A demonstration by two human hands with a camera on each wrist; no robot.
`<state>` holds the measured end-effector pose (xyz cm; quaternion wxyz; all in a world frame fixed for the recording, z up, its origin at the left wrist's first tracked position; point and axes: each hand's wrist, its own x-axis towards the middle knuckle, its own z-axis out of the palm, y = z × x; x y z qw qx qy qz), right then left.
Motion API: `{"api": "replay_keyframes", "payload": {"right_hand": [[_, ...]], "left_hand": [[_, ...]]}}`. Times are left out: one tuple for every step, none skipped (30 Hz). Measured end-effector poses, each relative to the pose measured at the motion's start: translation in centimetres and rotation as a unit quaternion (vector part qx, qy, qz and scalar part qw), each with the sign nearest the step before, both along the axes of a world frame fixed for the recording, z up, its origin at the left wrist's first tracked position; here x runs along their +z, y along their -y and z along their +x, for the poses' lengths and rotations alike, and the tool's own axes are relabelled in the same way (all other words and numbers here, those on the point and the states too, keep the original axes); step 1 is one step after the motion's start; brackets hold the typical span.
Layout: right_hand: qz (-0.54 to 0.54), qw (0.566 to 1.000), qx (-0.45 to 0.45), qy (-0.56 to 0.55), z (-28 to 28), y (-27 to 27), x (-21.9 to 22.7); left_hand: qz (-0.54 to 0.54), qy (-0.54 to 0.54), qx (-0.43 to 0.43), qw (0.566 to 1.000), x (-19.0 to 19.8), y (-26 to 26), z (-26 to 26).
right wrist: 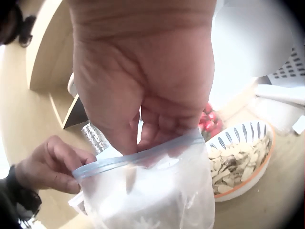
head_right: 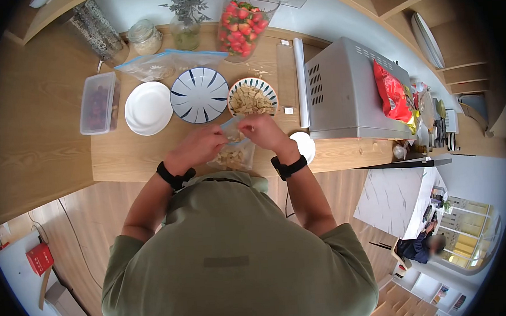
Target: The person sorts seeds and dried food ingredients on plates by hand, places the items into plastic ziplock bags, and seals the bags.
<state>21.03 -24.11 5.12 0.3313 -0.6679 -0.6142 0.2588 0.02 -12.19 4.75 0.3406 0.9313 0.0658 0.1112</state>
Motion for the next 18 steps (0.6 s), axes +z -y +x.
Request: {"api": "replay_keyframes", "payload": {"right_hand": [[0.001,1.0,-0.001,0.001,-0.1,0.1,0.4],[-0.026,0.997,0.052,0.049,-0.2,0.3,0.9],[-0.052,0.989,0.104,0.096,-0.2,0.3,1.2],[-0.051,0.988,0.104,0.097,-0.2,0.1,1.6],[-0.079,0.99,0.094,0.062,-0.1,0.0,1.9],[-0.106,0.99,0.085,0.027,0.0,-0.2,2.1],[-0.103,0.991,0.084,0.03,0.2,-0.5,1.9],[-0.052,0.998,-0.023,-0.025,0.5,-1.0,1.3],[0.0,0.988,-0.128,-0.081,0.9,-1.4,0.6],[0.004,0.989,-0.127,-0.079,1.9,-2.0,-0.7],[-0.042,0.989,-0.139,-0.013,3.4,-2.7,-2.6],[-0.089,0.983,-0.152,0.053,4.4,-3.1,-4.0],[-0.086,0.983,-0.152,0.055,4.6,-3.3,-5.1],[-0.099,0.983,-0.114,0.108,4.4,-3.7,-5.5],[-0.113,0.978,-0.075,0.159,4.2,-3.8,-5.9],[-0.113,0.978,-0.073,0.16,4.2,-3.8,-6.2],[-0.127,0.976,-0.057,0.167,4.1,-4.1,-6.0],[-0.141,0.974,-0.039,0.174,4.0,-4.5,-5.8]], "left_hand": [[0.005,0.005,0.0,1.0,-0.1,0.0,0.1],[0.005,0.006,-0.001,1.0,0.0,0.0,0.1],[0.006,-0.002,-0.001,1.0,0.1,0.0,0.0],[0.006,-0.011,-0.001,1.0,0.1,0.0,-0.1],[0.008,-0.01,-0.001,1.0,0.2,0.1,-0.3],[-0.002,-0.006,0.003,1.0,0.3,0.1,-0.4],[-0.012,-0.002,0.007,1.0,0.4,0.1,-0.5],[-0.007,0.001,0.008,1.0,0.6,0.0,-0.5],[-0.005,-0.007,0.005,1.0,0.7,0.0,-0.6],[-0.002,-0.015,0.001,1.0,0.8,0.0,-0.6],[0.002,-0.012,0.002,1.0,0.7,0.0,-0.6],[0.001,-0.007,0.001,1.0,0.3,0.1,-0.6],[-0.001,-0.002,0.001,1.0,0.2,0.1,-0.5],[0.001,0.001,0.003,1.0,0.3,0.1,-0.5],[0.0,-0.015,-0.004,1.0,0.4,0.2,-0.5],[-0.001,-0.031,-0.009,0.999,0.4,0.2,-0.5],[0.0,-0.03,-0.005,1.0,0.5,0.2,-0.5],[-0.008,-0.022,-0.002,1.0,0.5,0.1,-0.7]]}}
